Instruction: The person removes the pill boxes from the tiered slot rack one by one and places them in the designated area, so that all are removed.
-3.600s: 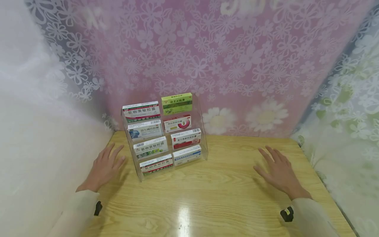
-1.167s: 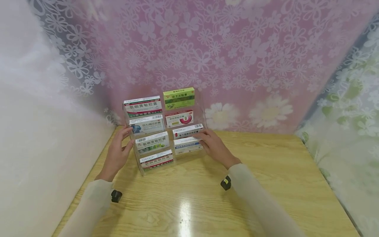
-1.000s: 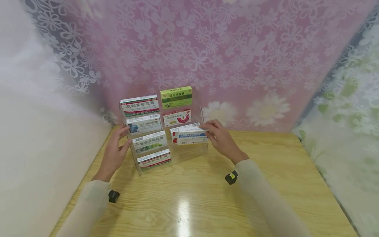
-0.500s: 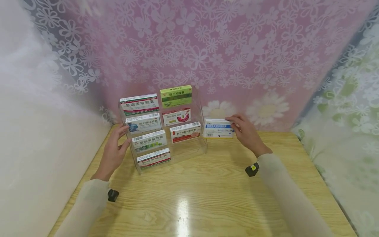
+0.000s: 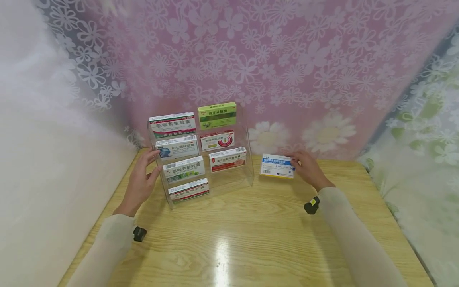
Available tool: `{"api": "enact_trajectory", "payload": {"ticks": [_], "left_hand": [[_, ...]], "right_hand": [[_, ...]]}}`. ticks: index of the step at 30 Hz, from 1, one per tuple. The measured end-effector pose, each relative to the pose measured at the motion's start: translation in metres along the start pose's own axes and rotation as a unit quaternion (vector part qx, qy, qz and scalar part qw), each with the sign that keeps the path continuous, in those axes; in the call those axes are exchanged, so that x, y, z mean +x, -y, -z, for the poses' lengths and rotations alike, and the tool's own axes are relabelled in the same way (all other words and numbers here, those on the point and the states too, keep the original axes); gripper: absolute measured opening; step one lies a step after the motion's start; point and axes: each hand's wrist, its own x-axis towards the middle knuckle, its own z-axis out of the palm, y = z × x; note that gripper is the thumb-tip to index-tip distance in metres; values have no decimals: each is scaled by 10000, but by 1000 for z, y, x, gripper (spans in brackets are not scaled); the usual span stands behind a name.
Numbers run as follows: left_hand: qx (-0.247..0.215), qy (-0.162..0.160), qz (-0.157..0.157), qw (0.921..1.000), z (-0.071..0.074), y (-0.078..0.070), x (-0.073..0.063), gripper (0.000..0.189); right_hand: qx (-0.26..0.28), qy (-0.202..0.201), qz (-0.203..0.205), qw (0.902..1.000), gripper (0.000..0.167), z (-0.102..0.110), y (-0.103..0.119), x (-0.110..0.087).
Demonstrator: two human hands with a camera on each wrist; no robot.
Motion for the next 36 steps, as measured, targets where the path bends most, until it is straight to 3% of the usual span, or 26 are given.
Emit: {"api": "enact_trajectory", "payload": {"ticks": [5, 8, 25, 29, 36], "left_hand": [[-28, 15, 40, 10000, -1, -2, 1, 53], [-15, 15, 66, 10000, -2, -2, 1, 53], [0, -1, -4, 10000, -4, -3, 2, 52], [21, 36, 13, 10000, -3, -2, 1, 53], [29, 21, 66, 10000, -1, 1, 0, 53]], "right_hand": [[147, 762, -526, 9956, 38, -10, -12, -1], [169, 889, -710, 9934, 39, -16, -17, 1], [56, 218, -817, 9964, 40, -36, -30, -2], [323, -246, -537, 9977, 40, -28, -11, 1], [812, -744, 384, 9932, 42, -19, 60, 22]]}}
